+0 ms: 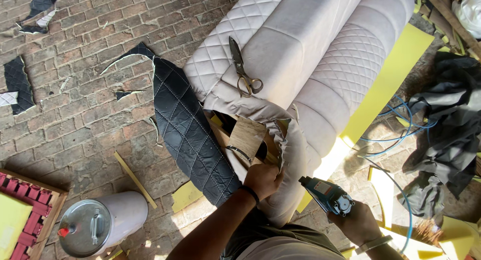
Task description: The person trims excess fabric from a sofa armrest using shears, then secures the fabric with a pneumatic staple gun. The person repeatedly cuts and staples along the edge of the armrest to attach the fabric to the frame.
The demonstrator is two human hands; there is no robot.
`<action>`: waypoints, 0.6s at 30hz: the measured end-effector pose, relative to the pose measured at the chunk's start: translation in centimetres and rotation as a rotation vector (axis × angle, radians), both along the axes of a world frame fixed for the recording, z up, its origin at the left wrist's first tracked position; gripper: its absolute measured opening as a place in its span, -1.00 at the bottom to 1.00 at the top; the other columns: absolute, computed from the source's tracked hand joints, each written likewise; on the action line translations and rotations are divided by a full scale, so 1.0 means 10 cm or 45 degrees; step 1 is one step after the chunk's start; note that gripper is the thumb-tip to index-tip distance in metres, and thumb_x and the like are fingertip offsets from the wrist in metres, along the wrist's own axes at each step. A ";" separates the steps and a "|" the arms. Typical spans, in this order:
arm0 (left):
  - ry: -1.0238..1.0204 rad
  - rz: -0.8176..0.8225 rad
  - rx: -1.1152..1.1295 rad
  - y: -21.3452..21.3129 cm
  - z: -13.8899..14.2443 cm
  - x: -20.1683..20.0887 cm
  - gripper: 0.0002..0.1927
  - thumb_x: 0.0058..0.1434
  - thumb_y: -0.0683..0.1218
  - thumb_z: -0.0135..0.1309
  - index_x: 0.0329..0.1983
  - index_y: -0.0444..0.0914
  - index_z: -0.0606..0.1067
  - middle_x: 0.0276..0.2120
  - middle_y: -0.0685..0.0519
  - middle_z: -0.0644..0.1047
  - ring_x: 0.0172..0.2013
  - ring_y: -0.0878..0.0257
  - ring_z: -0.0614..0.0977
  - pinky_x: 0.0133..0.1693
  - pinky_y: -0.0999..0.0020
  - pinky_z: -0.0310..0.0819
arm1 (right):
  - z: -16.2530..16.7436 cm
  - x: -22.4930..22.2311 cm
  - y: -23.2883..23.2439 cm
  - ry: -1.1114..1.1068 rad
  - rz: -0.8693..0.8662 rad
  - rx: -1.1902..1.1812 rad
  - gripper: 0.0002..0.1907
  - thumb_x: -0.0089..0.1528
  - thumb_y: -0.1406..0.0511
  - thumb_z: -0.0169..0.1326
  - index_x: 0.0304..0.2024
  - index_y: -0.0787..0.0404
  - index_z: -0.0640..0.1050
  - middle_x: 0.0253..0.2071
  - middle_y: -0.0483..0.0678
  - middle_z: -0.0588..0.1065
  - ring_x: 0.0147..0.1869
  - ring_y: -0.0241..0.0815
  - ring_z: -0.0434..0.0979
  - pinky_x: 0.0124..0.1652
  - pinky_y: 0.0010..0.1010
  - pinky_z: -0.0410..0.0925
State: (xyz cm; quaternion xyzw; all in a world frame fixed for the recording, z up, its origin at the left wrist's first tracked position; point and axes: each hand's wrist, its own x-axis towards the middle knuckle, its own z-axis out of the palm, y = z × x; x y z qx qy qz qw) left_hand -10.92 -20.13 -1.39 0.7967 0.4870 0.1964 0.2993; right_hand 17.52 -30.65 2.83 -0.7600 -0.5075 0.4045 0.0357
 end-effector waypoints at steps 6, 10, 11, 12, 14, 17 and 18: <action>0.020 0.108 0.024 -0.03 0.10 0.00 -0.64 0.34 0.04 0.08 -0.53 -0.25 0.51 -0.56 -0.11 0.55 -0.47 -0.07 0.60 -0.38 -0.01 0.48 | 0.51 -0.42 0.66 -0.223 0.241 0.061 -0.55 0.14 0.13 0.29 0.05 0.10 0.58 -0.25 0.07 0.68 -0.12 0.04 0.71 -0.11 -0.21 0.54; -0.097 0.524 -0.215 -0.07 0.15 -0.08 -0.62 0.26 0.13 0.16 -0.50 -0.23 0.54 -0.49 -0.06 0.57 -0.43 -0.04 0.63 -0.39 0.05 0.50 | 0.78 -0.93 1.42 0.217 0.776 0.685 -0.24 0.09 0.33 0.20 0.35 0.14 0.30 0.05 0.17 0.54 -0.08 0.13 0.67 -0.12 -0.18 0.54; -0.120 0.551 -0.215 -0.09 0.15 -0.09 -0.64 0.26 0.13 0.16 -0.47 -0.23 0.54 -0.47 -0.05 0.58 -0.42 -0.03 0.63 -0.39 0.06 0.51 | 0.78 -1.11 1.59 0.109 0.864 0.649 -0.22 0.10 0.32 0.21 0.38 0.09 0.31 0.04 0.13 0.54 -0.06 0.13 0.64 -0.12 -0.18 0.52; -0.143 0.581 -0.218 -0.11 0.15 -0.09 -0.65 0.26 0.13 0.16 -0.45 -0.22 0.54 -0.45 -0.04 0.59 -0.41 -0.03 0.64 -0.38 0.06 0.51 | 0.76 -1.28 1.71 0.001 0.955 0.610 -0.20 0.10 0.31 0.22 0.41 0.04 0.33 0.03 0.09 0.54 -0.04 0.12 0.62 -0.12 -0.18 0.51; -0.194 0.627 -0.274 -0.14 0.13 -0.11 -0.68 0.26 0.14 0.15 -0.39 -0.20 0.55 -0.41 -0.02 0.62 -0.39 0.00 0.66 -0.36 0.09 0.54 | 0.67 -1.60 1.91 -0.087 1.084 0.695 -0.32 0.12 0.31 0.21 0.31 -0.02 0.39 -0.05 -0.02 0.55 0.00 0.01 0.61 -0.07 -0.23 0.51; -0.232 0.644 -0.448 -0.17 0.11 -0.20 -0.70 0.26 0.14 0.15 -0.31 -0.17 0.58 -0.37 -0.01 0.65 -0.35 0.03 0.69 -0.30 0.11 0.57 | 0.46 -1.85 2.06 -0.288 1.145 0.758 -0.32 0.11 0.33 0.23 0.29 -0.13 0.43 0.03 -0.04 0.52 0.02 0.01 0.58 -0.09 -0.15 0.48; -0.208 0.622 -0.509 -0.17 0.10 -0.25 -0.70 0.27 0.15 0.15 -0.30 -0.17 0.59 -0.37 -0.02 0.65 -0.33 0.03 0.69 -0.29 0.11 0.57 | 0.40 -1.87 2.07 -0.264 1.128 0.830 -0.32 0.09 0.30 0.25 0.27 -0.12 0.44 0.04 -0.03 0.51 0.01 0.03 0.58 -0.09 -0.15 0.47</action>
